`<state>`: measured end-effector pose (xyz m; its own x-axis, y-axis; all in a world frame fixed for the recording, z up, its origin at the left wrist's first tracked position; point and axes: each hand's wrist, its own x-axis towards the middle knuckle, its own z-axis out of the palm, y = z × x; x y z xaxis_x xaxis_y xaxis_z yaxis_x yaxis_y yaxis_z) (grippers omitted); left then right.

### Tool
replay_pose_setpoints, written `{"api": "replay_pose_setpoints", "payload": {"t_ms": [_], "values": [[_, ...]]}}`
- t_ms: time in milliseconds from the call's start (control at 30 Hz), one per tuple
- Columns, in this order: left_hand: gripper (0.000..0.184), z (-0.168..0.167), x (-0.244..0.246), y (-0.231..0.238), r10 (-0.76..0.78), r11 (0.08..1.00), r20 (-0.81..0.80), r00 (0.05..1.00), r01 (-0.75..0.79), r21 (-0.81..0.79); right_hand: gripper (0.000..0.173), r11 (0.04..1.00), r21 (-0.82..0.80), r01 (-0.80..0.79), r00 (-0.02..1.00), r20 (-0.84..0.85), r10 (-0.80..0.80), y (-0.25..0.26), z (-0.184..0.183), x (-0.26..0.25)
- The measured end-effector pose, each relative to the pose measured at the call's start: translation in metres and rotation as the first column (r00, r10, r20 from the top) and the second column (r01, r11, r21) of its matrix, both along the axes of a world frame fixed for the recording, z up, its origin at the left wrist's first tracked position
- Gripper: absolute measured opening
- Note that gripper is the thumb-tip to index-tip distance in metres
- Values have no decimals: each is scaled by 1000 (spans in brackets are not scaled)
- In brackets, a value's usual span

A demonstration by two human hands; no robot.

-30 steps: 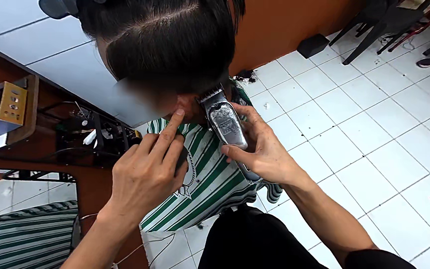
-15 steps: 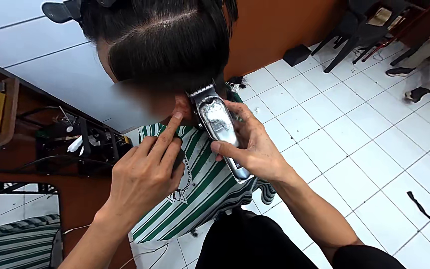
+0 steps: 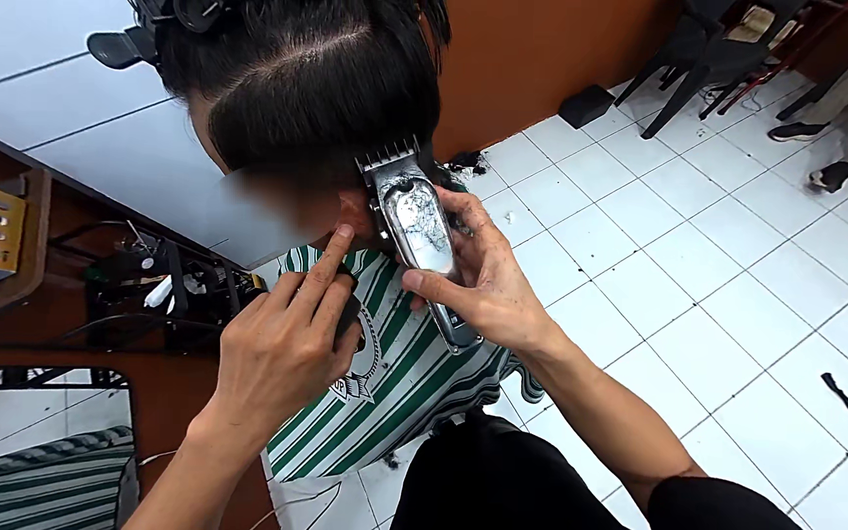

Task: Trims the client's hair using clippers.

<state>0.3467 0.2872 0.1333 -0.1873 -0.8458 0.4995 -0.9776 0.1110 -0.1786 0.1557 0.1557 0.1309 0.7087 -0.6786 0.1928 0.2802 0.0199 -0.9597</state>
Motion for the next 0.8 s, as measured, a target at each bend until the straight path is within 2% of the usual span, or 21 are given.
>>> {"api": "replay_pose_setpoints", "payload": {"t_ms": [100, 400, 500, 567, 600, 667, 733, 800], "values": [[30, 2, 0, 0, 6, 1000, 10, 1000, -6, 1, 75, 1000, 20, -13, 999, -34, 13, 0, -5, 0], [30, 3, -4, -1, 41, 999, 17, 999, -41, 11, 74, 1000, 2, -12, 1000, 11, 12, -2, 2, 5], [30, 5, -4, 2, 47, 999, 40, 998, -46, -11, 76, 962, -176, -206, 975, 41, 217, -1, -6, -6], [31, 6, -1, 3, 40, 999, 43, 998, -41, 11, 72, 928, -125, -351, 936, -15, 352, 3, -22, -26], [31, 6, 0, 3, 46, 998, 43, 998, -48, 40, 67, 939, -72, -337, 942, -27, 336, 4, -30, -34], [31, 7, 0, 5, 64, 996, 54, 996, -67, 62, 62, 981, -32, -192, 980, -59, 190, -7, -38, -40], [32, 8, -1, 5, 70, 996, 63, 996, -74, 56, 68, 994, -42, -105, 991, -86, 101, -29, -36, -37], [32, 9, -4, 5, 84, 995, 80, 993, -88, 48, 73, 994, -23, -105, 988, -115, 101, -44, -34, -33]]}}
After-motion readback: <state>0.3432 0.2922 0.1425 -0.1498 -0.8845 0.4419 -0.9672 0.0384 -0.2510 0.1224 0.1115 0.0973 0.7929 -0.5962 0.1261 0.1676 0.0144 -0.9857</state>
